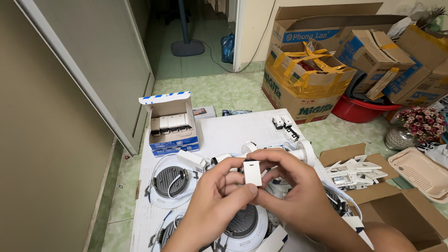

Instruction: The person sits on the floor and repeatedly picks up small white electrical components from a box. They rotate the components in their hands to inspect them and then place them back into the box. The task involves handling multiple identical units without using any tools.

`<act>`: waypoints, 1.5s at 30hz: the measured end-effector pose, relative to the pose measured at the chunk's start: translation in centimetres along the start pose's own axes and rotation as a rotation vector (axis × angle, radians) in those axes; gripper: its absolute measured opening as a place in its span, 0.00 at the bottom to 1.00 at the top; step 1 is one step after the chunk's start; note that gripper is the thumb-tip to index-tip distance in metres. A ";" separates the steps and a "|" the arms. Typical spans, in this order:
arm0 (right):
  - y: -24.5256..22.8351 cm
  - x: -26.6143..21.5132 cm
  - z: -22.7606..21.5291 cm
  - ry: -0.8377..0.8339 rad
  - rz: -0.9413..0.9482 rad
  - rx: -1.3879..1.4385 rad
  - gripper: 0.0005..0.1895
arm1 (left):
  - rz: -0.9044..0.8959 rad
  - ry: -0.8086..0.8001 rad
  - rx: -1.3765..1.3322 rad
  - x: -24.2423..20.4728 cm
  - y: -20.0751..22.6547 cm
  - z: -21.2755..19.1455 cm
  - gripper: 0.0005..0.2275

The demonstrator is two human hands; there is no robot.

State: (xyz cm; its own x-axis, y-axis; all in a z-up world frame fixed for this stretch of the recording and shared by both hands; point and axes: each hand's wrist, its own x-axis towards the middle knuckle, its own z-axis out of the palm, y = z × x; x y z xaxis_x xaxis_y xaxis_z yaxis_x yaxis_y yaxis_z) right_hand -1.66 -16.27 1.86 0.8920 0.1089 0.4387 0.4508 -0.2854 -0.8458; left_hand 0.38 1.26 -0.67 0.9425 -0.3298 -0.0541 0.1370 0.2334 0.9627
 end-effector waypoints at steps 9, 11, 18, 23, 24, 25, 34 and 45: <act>0.5 -0.1 0.5 0.005 0.040 -0.071 0.26 | -0.042 0.026 0.066 -0.5 2.0 0.4 0.14; 0.3 0.4 0.8 -0.017 -0.018 -0.113 0.27 | -0.049 0.078 0.136 -0.7 2.8 -0.2 0.13; -1.2 5.1 3.0 -0.236 -0.100 -0.613 0.29 | -0.079 0.269 0.527 -1.0 6.0 -4.6 0.16; -3.0 10.0 8.8 -0.331 0.044 -0.423 0.27 | 0.064 0.609 0.634 -0.8 7.1 -10.9 0.17; -2.5 11.1 10.0 -0.386 0.032 -0.464 0.27 | 0.032 0.706 0.707 -0.7 6.9 -11.9 0.16; -2.1 12.2 11.2 -0.441 0.020 -0.502 0.26 | -0.001 0.804 0.781 -0.6 6.7 -13.0 0.15; 4.4 18.0 18.4 -0.452 0.072 -0.735 0.30 | 0.089 0.665 0.696 3.9 3.0 -16.8 0.23; 4.0 18.6 19.2 -0.486 0.144 -0.702 0.17 | 0.034 0.634 0.746 4.1 2.6 -16.8 0.23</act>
State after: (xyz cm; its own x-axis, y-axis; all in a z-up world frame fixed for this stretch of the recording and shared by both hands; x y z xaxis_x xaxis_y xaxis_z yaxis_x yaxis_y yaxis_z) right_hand 17.41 2.88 0.80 0.9263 0.3758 0.0278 0.3505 -0.8323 -0.4295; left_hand 9.68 15.92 -2.80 0.9614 0.2697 0.0544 0.0841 -0.4763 0.8753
